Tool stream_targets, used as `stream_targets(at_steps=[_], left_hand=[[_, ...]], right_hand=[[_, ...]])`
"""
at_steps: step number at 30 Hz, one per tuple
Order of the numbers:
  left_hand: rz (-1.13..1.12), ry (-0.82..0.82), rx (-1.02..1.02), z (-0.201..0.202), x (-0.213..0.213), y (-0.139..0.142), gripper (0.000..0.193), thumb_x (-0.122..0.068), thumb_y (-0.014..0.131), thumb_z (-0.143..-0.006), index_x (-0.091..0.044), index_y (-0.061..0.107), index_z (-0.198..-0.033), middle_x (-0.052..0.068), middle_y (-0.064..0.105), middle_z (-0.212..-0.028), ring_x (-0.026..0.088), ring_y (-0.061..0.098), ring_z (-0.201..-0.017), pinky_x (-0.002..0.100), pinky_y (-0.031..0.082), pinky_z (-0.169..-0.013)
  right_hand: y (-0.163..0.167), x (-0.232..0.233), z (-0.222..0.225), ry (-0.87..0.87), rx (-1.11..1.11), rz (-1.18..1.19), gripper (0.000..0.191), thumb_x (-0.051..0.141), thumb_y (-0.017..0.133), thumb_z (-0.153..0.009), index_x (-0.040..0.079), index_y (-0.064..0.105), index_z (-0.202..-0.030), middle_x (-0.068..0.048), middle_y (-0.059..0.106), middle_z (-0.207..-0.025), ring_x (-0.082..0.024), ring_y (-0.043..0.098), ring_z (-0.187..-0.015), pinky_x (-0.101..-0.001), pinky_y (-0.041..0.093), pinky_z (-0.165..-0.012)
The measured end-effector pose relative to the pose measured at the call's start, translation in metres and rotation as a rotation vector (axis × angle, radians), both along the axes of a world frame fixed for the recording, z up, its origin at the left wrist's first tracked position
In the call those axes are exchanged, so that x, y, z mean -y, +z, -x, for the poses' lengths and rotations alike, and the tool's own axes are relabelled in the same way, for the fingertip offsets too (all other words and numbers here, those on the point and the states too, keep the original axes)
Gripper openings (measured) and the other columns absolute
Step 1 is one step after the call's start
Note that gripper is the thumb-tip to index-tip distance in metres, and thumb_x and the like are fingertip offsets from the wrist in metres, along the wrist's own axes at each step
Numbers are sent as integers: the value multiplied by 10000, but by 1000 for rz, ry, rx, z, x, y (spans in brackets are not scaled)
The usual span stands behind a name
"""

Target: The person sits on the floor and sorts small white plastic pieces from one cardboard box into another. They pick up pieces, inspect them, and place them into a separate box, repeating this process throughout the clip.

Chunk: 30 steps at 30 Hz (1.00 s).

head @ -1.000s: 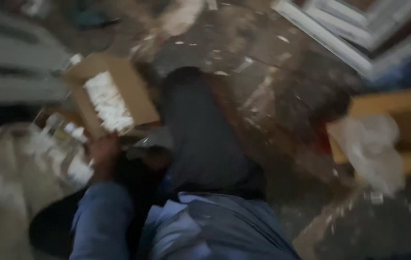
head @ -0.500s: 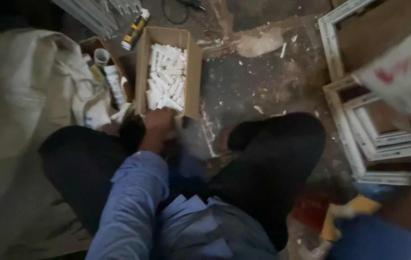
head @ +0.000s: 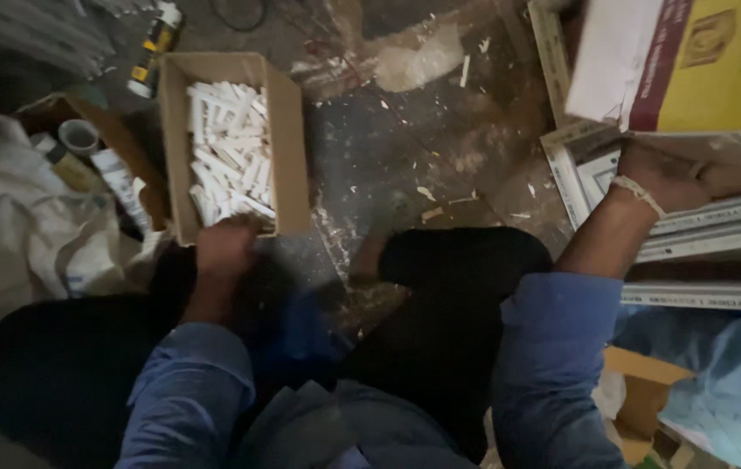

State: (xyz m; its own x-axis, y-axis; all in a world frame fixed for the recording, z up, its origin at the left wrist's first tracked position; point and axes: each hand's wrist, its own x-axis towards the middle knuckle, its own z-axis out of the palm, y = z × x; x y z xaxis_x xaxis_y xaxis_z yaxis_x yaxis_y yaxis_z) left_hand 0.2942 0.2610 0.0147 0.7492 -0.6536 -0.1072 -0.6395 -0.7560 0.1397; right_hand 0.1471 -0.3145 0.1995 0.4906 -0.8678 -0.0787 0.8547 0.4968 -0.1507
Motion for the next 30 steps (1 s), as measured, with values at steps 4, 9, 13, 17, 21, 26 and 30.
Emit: stream_targets(at_steps=[4, 9, 13, 17, 21, 26, 30], left_hand=[[-72, 4, -45, -27, 14, 18, 331, -292, 768, -681, -140, 710, -969, 98, 716, -991, 312, 713, -929, 480, 577, -712], [-114, 48, 49, -69, 21, 29, 259, -161, 715, -849, -195, 705, -1106, 68, 719, -1121, 295, 699, -1044, 488, 564, -888], [-200, 239, 232, -93, 16, 25, 336, -296, 766, -882, -156, 656, -1168, 133, 662, -1225, 355, 603, -1225, 565, 487, -982], [-312, 319, 588, -106, 18, 41, 569, -392, 785, -812, -234, 615, -1332, 111, 594, -1398, 356, 511, -1309, 601, 413, -1036], [-307, 510, 269, -116, 28, 91, 803, -526, 865, -655, -216, 634, -1359, 122, 535, -1433, 377, 426, -1371, 614, 382, -1046], [6, 626, 175, -113, 47, 176, 458, -431, 864, -762, -256, 741, -1167, 109, 598, -1314, 387, 504, -1269, 592, 452, -938], [424, 476, 400, -111, 40, 196, 306, -326, 839, -853, -217, 747, -1124, 107, 654, -1218, 379, 589, -1146, 524, 494, -918]], right_hand=[[22, -16, 16, -33, 80, 88, 659, 457, 474, -953, 80, 425, -1491, -198, 479, -1460, -349, 472, -1318, -579, 401, -1122], [74, -52, 16, -90, 34, 47, 751, 496, 477, -891, 38, 390, -1480, -273, 457, -1443, -466, 463, -1344, -679, 407, -1104], [87, -58, 11, -84, 41, 146, 691, 470, 541, -872, 44, 443, -1409, -254, 509, -1360, -455, 508, -1265, -652, 430, -1039], [62, -60, 10, -223, -71, 338, 632, 443, 606, -853, 51, 497, -1337, -236, 561, -1277, -444, 552, -1186, -625, 452, -973], [8, -102, -39, -137, -582, 885, 573, 416, 670, -834, 57, 550, -1265, -217, 612, -1193, -433, 597, -1108, -598, 474, -908], [-66, -215, -99, 93, -1096, 2045, 502, 382, 750, -810, 65, 617, -1176, -194, 677, -1089, -419, 652, -1009, -564, 502, -826], [-89, -288, -75, 57, -1055, 2643, 337, 168, 647, -800, 82, 633, -1126, -105, 670, -971, -298, 705, -811, -552, 519, -558]])
